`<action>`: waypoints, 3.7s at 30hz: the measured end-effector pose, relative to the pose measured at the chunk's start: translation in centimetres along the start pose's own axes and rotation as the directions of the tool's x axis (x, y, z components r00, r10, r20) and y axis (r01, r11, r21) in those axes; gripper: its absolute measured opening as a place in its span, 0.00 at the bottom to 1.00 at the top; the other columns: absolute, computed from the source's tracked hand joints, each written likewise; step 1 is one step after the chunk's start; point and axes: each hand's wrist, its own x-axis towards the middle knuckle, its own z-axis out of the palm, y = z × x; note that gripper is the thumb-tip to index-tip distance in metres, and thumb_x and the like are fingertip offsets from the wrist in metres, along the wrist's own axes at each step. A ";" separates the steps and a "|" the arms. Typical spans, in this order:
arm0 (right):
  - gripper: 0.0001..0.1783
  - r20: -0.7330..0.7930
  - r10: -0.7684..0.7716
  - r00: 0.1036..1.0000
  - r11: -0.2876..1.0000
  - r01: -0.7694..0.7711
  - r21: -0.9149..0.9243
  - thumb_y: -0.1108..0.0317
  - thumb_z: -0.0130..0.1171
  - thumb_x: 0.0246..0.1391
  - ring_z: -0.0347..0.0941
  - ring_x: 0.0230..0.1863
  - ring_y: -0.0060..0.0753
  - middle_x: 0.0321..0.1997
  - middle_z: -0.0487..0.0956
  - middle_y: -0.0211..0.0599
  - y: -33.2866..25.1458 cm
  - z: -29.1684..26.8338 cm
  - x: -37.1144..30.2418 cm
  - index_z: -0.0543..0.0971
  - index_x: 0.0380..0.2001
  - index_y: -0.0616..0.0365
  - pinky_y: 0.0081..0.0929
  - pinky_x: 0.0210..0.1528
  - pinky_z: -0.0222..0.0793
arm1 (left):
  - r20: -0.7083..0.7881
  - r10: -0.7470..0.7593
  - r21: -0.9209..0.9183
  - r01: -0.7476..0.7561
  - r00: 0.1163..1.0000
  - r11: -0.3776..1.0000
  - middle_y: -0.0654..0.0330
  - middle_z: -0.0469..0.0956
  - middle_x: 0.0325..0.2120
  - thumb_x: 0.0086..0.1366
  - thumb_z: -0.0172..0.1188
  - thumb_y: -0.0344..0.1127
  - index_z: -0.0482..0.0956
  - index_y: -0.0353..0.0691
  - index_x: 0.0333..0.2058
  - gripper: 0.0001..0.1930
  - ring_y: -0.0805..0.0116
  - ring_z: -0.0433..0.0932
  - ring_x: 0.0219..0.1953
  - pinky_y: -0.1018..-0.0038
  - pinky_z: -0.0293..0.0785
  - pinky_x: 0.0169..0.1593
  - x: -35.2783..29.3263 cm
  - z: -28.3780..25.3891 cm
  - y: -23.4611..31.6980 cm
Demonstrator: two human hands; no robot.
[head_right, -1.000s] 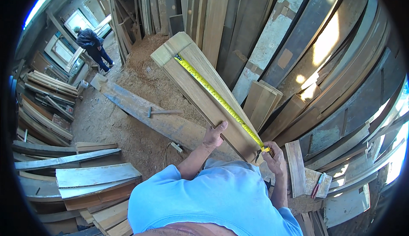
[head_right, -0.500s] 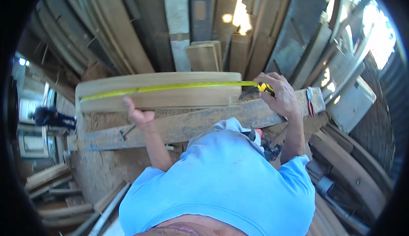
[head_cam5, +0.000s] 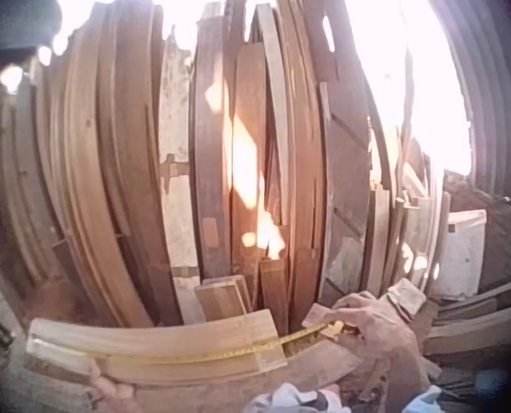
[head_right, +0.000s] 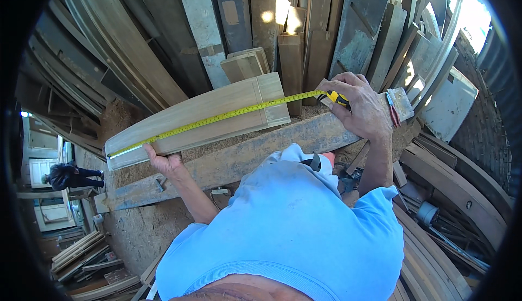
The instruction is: The person uses a circular saw to cut a piece of wood and later uses a tape measure to check the dimensions of another wooden board.
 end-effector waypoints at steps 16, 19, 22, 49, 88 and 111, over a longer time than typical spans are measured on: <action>0.22 -0.042 -0.027 0.999 0.999 0.028 0.023 0.76 0.70 0.50 0.71 0.61 0.43 0.56 0.78 0.36 0.5 0.4 -0.2 0.84 0.51 0.50 0.43 0.63 0.70 | 0.020 -0.018 0.001 0.018 1.000 1.000 0.55 0.77 0.59 0.61 0.74 0.45 0.71 0.44 0.63 0.34 0.52 0.73 0.63 0.39 0.70 0.66 -0.1 0.7 0.5; 0.23 -0.045 -0.035 0.998 0.999 0.035 0.021 0.77 0.69 0.50 0.72 0.61 0.42 0.56 0.78 0.36 0.6 0.5 -0.1 0.84 0.51 0.50 0.42 0.63 0.70 | 0.012 -0.009 0.011 0.009 1.000 1.000 0.55 0.77 0.59 0.60 0.74 0.45 0.71 0.44 0.63 0.35 0.52 0.73 0.63 0.39 0.70 0.66 0.1 0.4 0.6; 0.23 -0.035 -0.039 0.999 0.999 0.040 0.025 0.77 0.69 0.50 0.72 0.61 0.43 0.56 0.78 0.37 0.6 0.4 -0.1 0.84 0.51 0.50 0.43 0.63 0.70 | -0.003 0.000 0.026 0.000 1.000 1.000 0.55 0.77 0.59 0.60 0.74 0.45 0.71 0.44 0.63 0.35 0.52 0.73 0.63 0.39 0.70 0.66 0.2 0.3 0.6; 0.24 0.033 -0.021 0.999 1.000 0.021 -0.001 0.75 0.68 0.50 0.72 0.60 0.45 0.56 0.77 0.40 0.7 1.1 0.3 0.84 0.53 0.47 0.43 0.61 0.72 | -0.042 0.010 0.010 -0.009 0.999 1.000 0.51 0.74 0.61 0.66 0.68 0.45 0.68 0.44 0.65 0.32 0.48 0.70 0.65 0.35 0.67 0.66 0.8 -0.4 -0.1; 0.24 -0.028 -0.180 0.983 0.984 0.180 -0.015 0.79 0.66 0.42 0.74 0.61 0.50 0.54 0.79 0.43 -0.9 0.5 1.7 0.83 0.48 0.57 0.41 0.64 0.70 | -0.125 0.026 0.030 -0.023 0.992 0.999 0.55 0.76 0.58 0.68 0.65 0.49 0.70 0.44 0.64 0.30 0.50 0.71 0.64 0.44 0.70 0.67 -0.8 1.4 -0.7; 0.25 -0.037 -0.060 0.998 0.998 0.059 -0.011 0.80 0.68 0.46 0.71 0.60 0.44 0.55 0.77 0.36 -0.4 1.3 1.5 0.84 0.50 0.52 0.43 0.63 0.69 | -0.056 -0.024 -0.038 0.021 0.998 0.999 0.50 0.75 0.60 0.67 0.67 0.44 0.68 0.42 0.64 0.31 0.48 0.73 0.64 0.36 0.72 0.63 1.4 -1.1 0.1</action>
